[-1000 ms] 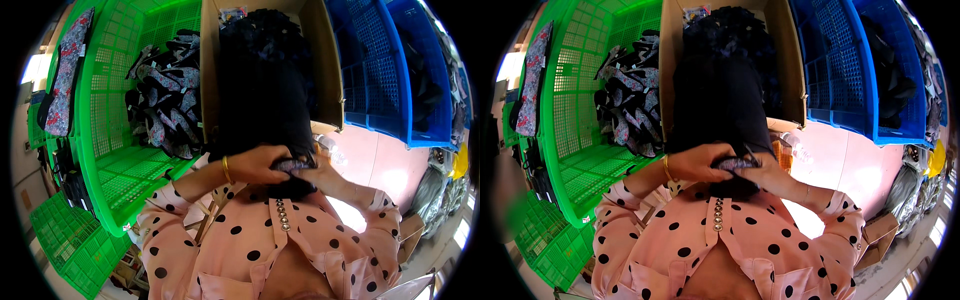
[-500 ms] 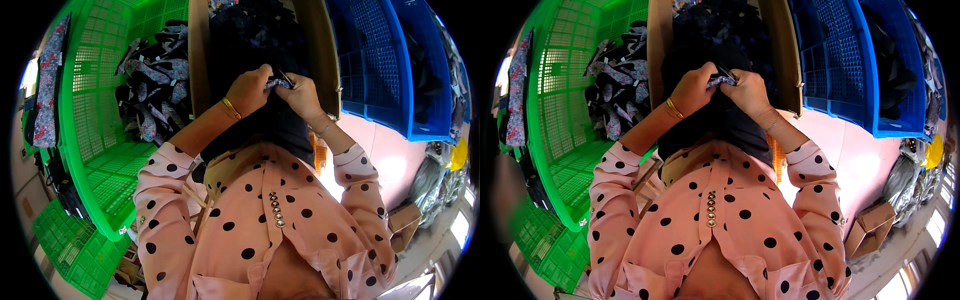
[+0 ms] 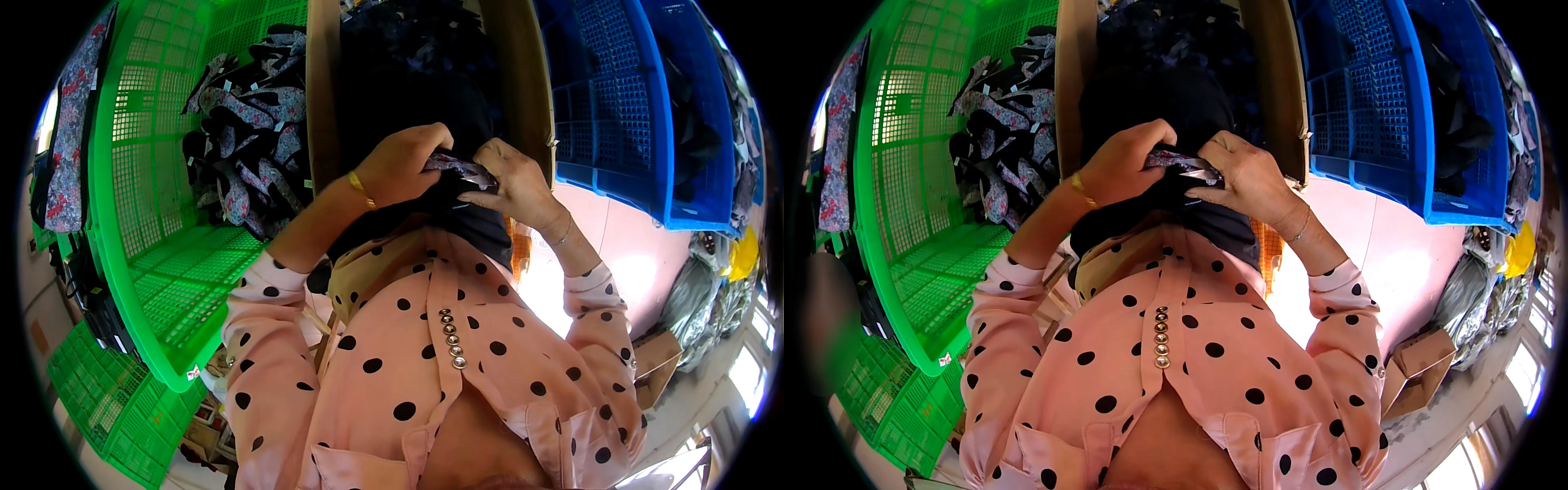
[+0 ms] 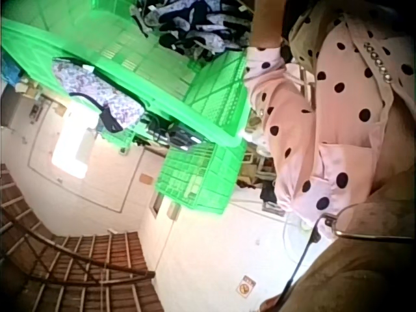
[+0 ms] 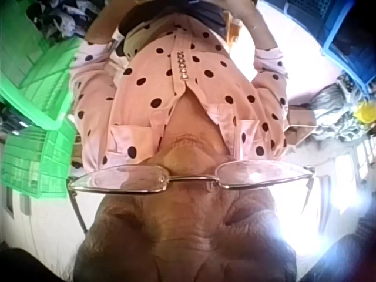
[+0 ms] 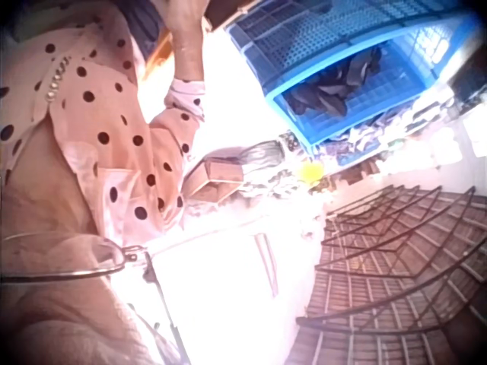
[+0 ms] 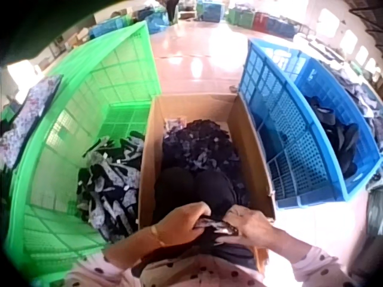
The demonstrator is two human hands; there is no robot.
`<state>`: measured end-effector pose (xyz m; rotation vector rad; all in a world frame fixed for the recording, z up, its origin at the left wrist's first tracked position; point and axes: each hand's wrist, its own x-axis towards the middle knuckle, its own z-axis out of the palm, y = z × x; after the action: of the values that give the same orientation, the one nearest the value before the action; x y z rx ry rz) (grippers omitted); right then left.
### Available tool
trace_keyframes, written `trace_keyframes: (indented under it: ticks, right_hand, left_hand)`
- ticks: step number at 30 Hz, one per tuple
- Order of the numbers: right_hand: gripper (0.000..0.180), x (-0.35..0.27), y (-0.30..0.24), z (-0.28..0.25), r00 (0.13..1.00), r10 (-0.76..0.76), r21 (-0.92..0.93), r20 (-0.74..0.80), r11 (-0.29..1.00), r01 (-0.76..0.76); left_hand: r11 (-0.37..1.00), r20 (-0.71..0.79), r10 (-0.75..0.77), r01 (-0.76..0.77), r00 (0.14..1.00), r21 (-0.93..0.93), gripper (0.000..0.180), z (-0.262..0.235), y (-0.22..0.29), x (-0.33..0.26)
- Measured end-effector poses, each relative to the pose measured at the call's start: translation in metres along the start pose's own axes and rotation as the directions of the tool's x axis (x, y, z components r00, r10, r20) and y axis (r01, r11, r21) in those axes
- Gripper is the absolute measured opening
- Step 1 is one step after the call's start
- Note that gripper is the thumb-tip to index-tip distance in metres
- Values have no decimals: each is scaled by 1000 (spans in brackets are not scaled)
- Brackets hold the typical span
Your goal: The person sits on the floor and uses scissors to trim tags and loose threads from floral-patterned fabric items. They handle the items one at a time, cutting small pieces and placing the finished items into a green basket.
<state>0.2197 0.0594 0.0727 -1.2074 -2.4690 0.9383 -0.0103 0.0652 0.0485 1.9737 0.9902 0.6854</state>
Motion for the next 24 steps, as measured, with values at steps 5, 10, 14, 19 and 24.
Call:
trace_keyframes:
  ticks: [5, 10, 14, 19, 24]
  right_hand:
    - [38, 2, 8, 8, 996, 64, 98, -60, 994, -58]
    - [33, 26, 8, 8, 970, -19, 17, -243, 1000, 24]
    - [29, 42, 27, 14, 893, 40, -44, -449, 997, -67]
    - [26, 62, 11, 5, 892, -59, -366, -449, 922, -123]
    - [26, 47, 7, 23, 922, 4, -337, -387, 930, -146]
  left_hand:
    - [997, 77, 61, -65, 995, 47, 54, -15, 8, -13]
    - [979, -154, 143, -117, 978, 166, 48, -6, -5, -10]
    - [963, -389, 228, -149, 892, 222, 39, 12, -13, 12]
    - [955, -547, 198, -33, 813, 296, 33, 20, -27, 20]
    - [981, -570, 69, 49, 819, 189, 29, 17, -32, 12]
